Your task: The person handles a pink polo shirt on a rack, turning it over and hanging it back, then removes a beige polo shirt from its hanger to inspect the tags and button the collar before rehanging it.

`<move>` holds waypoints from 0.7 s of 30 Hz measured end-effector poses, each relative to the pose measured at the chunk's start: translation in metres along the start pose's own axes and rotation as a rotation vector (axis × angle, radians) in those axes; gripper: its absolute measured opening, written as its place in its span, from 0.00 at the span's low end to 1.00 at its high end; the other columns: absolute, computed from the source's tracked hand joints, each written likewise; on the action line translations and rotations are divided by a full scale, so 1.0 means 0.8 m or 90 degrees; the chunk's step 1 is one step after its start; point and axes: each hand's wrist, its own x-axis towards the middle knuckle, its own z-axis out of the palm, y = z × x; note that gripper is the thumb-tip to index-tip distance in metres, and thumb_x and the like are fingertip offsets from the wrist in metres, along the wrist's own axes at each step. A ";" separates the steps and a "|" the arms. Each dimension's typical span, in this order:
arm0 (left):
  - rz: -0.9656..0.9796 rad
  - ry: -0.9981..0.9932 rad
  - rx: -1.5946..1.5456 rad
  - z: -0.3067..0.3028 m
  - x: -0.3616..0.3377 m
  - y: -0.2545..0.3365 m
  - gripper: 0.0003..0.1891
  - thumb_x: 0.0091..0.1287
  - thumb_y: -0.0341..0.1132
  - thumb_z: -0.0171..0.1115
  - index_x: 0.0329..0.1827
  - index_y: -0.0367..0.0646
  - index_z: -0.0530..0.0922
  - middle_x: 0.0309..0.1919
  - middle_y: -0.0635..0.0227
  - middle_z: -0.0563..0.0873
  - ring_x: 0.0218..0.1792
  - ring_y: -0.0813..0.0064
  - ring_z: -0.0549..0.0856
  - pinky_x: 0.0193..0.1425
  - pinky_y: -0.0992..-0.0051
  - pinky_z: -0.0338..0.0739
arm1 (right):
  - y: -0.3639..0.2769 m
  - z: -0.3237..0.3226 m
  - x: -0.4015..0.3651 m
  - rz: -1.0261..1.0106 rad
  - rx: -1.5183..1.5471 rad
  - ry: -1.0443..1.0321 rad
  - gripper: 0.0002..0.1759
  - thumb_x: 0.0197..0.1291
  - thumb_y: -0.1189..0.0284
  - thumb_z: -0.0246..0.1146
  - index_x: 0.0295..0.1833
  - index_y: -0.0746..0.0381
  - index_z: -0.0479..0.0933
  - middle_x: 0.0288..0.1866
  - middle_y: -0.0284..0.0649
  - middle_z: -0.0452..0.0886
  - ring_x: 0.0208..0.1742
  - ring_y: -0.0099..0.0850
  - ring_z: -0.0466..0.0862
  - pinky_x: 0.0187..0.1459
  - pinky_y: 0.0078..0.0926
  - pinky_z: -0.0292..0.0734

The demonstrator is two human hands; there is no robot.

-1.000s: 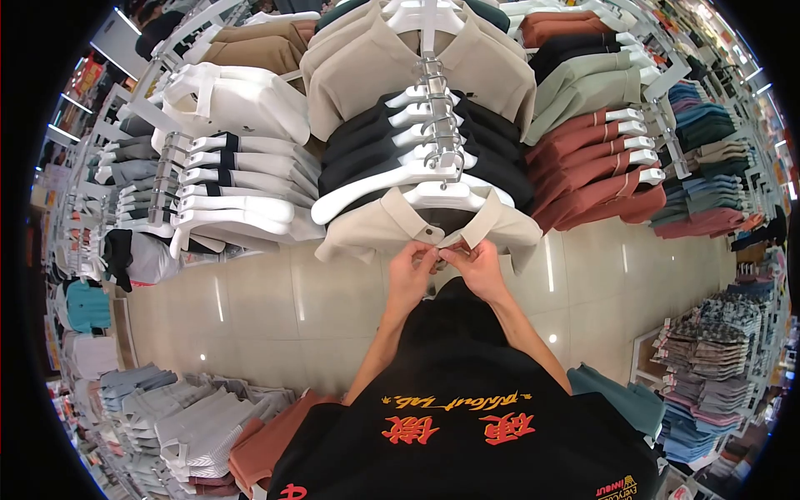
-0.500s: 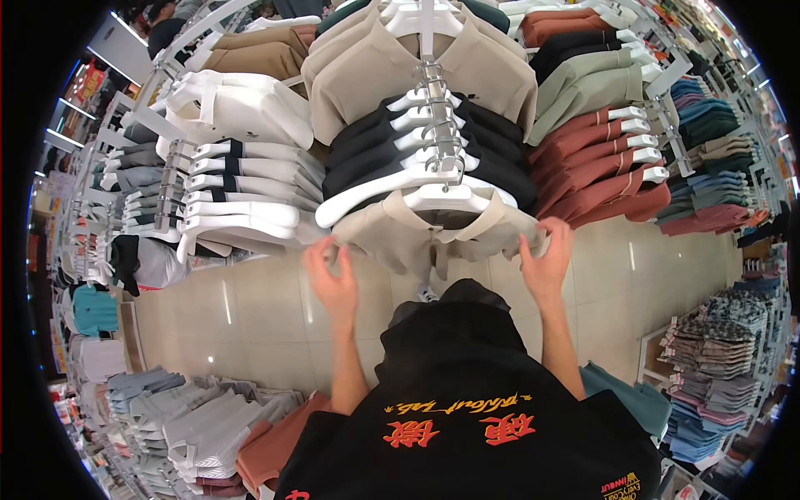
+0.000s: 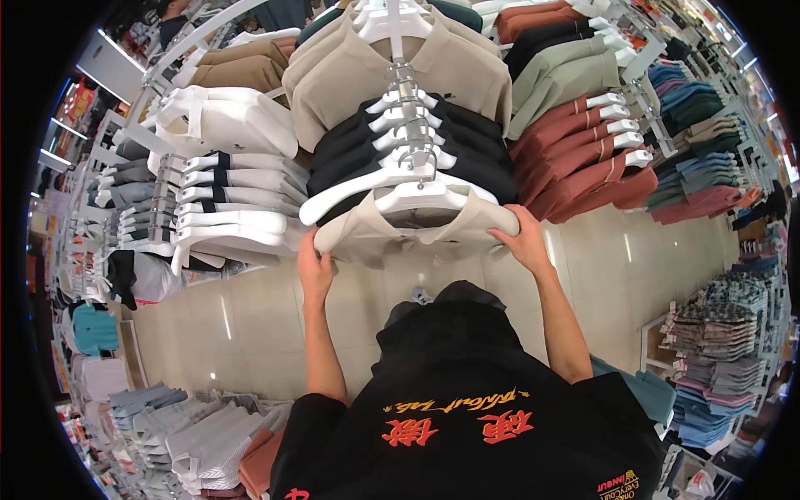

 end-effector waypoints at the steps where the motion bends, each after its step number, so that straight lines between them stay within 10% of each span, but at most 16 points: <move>1: -0.004 0.027 -0.007 0.002 -0.001 0.018 0.28 0.72 0.29 0.75 0.74 0.38 0.76 0.64 0.49 0.87 0.66 0.49 0.85 0.70 0.58 0.79 | -0.001 -0.002 -0.001 0.004 -0.002 -0.008 0.33 0.59 0.64 0.85 0.65 0.64 0.80 0.53 0.49 0.87 0.54 0.50 0.88 0.57 0.40 0.83; 4: -0.057 0.117 -0.033 0.015 -0.017 0.035 0.31 0.70 0.29 0.76 0.75 0.35 0.74 0.63 0.49 0.86 0.63 0.50 0.86 0.67 0.59 0.80 | 0.041 0.001 -0.017 -0.043 -0.120 0.070 0.35 0.58 0.64 0.86 0.67 0.64 0.78 0.52 0.48 0.88 0.51 0.48 0.90 0.54 0.41 0.85; 7: -0.250 0.112 -0.075 0.067 -0.063 -0.114 0.38 0.67 0.31 0.80 0.77 0.33 0.71 0.61 0.49 0.86 0.61 0.51 0.86 0.66 0.59 0.81 | 0.119 0.022 -0.065 0.305 0.074 0.110 0.41 0.59 0.61 0.86 0.72 0.67 0.75 0.56 0.50 0.89 0.55 0.43 0.90 0.56 0.42 0.86; 11: -0.414 -0.129 -0.054 0.102 -0.083 -0.092 0.43 0.64 0.33 0.84 0.79 0.32 0.70 0.67 0.45 0.84 0.68 0.49 0.83 0.74 0.57 0.77 | 0.180 0.075 -0.089 0.722 0.072 -0.396 0.49 0.61 0.52 0.83 0.77 0.71 0.72 0.63 0.51 0.89 0.62 0.40 0.89 0.58 0.44 0.86; 14: -0.326 -0.141 -0.176 0.127 -0.061 -0.074 0.44 0.65 0.34 0.83 0.81 0.32 0.69 0.72 0.44 0.82 0.73 0.49 0.81 0.80 0.58 0.72 | 0.148 0.128 -0.077 0.741 0.241 -0.240 0.42 0.64 0.56 0.81 0.76 0.67 0.77 0.69 0.48 0.87 0.70 0.41 0.85 0.65 0.42 0.83; 17: -0.357 -0.189 -0.264 0.138 -0.042 -0.077 0.42 0.69 0.38 0.81 0.81 0.30 0.69 0.75 0.44 0.81 0.75 0.50 0.80 0.82 0.60 0.69 | 0.212 0.200 -0.077 0.330 0.197 -0.086 0.38 0.65 0.59 0.78 0.76 0.67 0.78 0.68 0.50 0.89 0.70 0.45 0.86 0.69 0.40 0.80; 21: -0.389 -0.157 -0.329 0.166 -0.070 -0.121 0.40 0.77 0.43 0.74 0.83 0.28 0.67 0.74 0.45 0.82 0.74 0.54 0.81 0.80 0.60 0.72 | 0.181 0.191 -0.070 0.311 0.190 -0.071 0.33 0.68 0.62 0.77 0.72 0.68 0.80 0.69 0.50 0.88 0.70 0.46 0.86 0.71 0.40 0.78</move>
